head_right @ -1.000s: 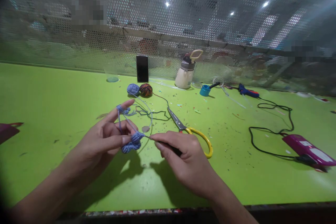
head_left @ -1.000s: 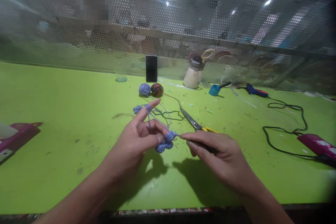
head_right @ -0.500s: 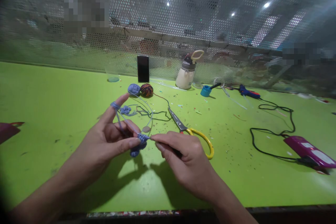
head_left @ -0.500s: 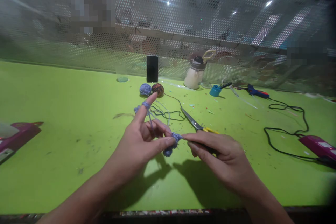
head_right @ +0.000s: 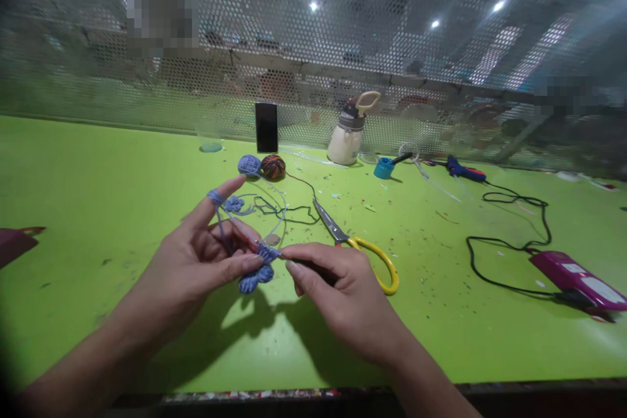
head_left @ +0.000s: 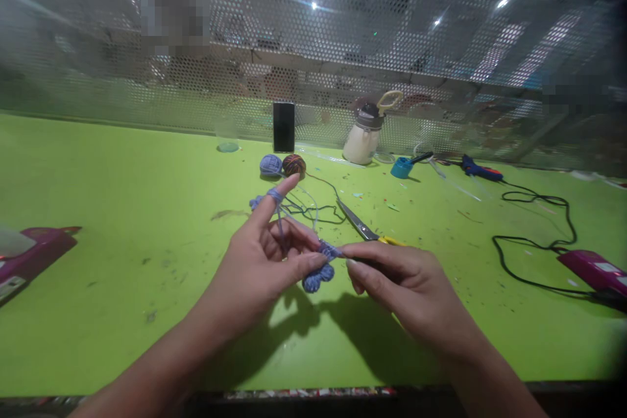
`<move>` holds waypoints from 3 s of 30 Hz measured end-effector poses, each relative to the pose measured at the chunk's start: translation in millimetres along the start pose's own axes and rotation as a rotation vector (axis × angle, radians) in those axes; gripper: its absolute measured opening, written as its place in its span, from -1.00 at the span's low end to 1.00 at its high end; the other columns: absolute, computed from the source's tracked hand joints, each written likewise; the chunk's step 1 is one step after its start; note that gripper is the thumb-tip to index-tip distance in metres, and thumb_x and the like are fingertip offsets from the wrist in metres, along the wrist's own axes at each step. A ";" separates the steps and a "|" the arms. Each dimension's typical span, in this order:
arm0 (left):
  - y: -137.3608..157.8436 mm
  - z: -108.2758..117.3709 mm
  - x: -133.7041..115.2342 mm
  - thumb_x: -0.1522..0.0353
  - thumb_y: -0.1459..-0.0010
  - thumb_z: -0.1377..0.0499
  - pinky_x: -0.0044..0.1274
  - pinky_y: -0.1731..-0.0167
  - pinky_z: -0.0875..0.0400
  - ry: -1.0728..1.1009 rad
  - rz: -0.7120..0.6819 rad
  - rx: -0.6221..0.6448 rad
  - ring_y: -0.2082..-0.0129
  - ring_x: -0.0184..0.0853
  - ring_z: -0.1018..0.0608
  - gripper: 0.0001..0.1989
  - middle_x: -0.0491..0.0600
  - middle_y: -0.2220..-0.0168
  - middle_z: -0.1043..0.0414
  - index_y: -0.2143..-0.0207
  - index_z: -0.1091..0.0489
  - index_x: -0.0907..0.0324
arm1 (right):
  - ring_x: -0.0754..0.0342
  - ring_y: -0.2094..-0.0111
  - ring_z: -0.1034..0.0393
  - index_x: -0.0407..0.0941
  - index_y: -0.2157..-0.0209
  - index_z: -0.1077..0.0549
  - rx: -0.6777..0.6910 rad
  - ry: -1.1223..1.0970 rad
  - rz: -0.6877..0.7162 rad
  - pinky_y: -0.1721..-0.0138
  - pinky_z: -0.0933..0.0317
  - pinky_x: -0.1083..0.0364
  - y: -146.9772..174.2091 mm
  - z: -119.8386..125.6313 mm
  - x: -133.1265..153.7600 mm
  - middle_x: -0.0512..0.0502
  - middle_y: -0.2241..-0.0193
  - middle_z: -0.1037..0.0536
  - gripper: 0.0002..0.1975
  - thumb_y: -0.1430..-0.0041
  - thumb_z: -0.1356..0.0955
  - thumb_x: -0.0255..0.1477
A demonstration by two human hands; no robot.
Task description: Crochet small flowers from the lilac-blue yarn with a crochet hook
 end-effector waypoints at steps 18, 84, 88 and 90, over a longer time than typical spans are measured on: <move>6.3 -3.4 -8.1 0.54 -0.01 -0.32 -0.55 0.36 -0.44 -0.105 -0.104 -0.129 0.41 -0.37 -0.50 -0.13 -0.11 0.42 -0.52 -0.33 -0.05 0.11 | 0.18 0.57 -0.23 -0.12 0.15 -0.64 0.129 -0.086 -0.099 0.61 -0.05 0.20 -2.5 3.7 -10.9 -0.02 0.57 -0.46 -0.77 -0.22 -0.37 -0.43; -3.0 -5.1 16.8 0.54 -0.09 -0.20 -0.47 0.42 -0.24 -0.754 -0.201 -0.045 0.53 -0.31 -0.38 -0.24 -0.12 0.51 -0.48 -0.32 -0.12 -0.03 | 0.30 0.74 -0.07 -0.18 0.11 -0.61 0.088 -0.453 -0.455 0.73 0.11 0.26 -12.2 -22.8 -32.0 0.11 0.68 -0.36 -0.71 -0.10 -0.44 -0.45; 3.3 -4.3 10.6 0.50 -0.12 -0.24 -0.46 0.26 -0.31 -0.627 -0.401 -0.176 0.40 -0.30 -0.45 -0.30 -0.10 0.41 -0.53 -0.29 -0.18 -0.05 | 0.34 0.76 -0.09 -0.12 0.13 -0.59 -0.079 -0.813 -0.420 0.75 0.11 0.30 -9.2 -37.8 -26.9 0.09 0.62 -0.45 -0.72 -0.07 -0.48 -0.41; 2.5 -2.5 7.8 0.48 -0.10 -0.28 -0.44 0.18 -0.37 -0.442 -0.345 -0.160 0.33 -0.28 -0.52 -0.23 -0.09 0.38 -0.55 -0.32 -0.12 -0.03 | 0.36 0.76 -0.10 -0.09 0.16 -0.60 -0.103 -0.923 -0.346 0.74 0.08 0.32 -7.6 -40.3 -21.4 0.10 0.61 -0.45 -0.75 -0.07 -0.49 -0.43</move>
Point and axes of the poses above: each hand's wrist, its own y-axis away from the middle knuckle, its own z-axis out of the back of the hand, x = y × z, the point moved 3 cm from there along -y, towards the middle knuckle
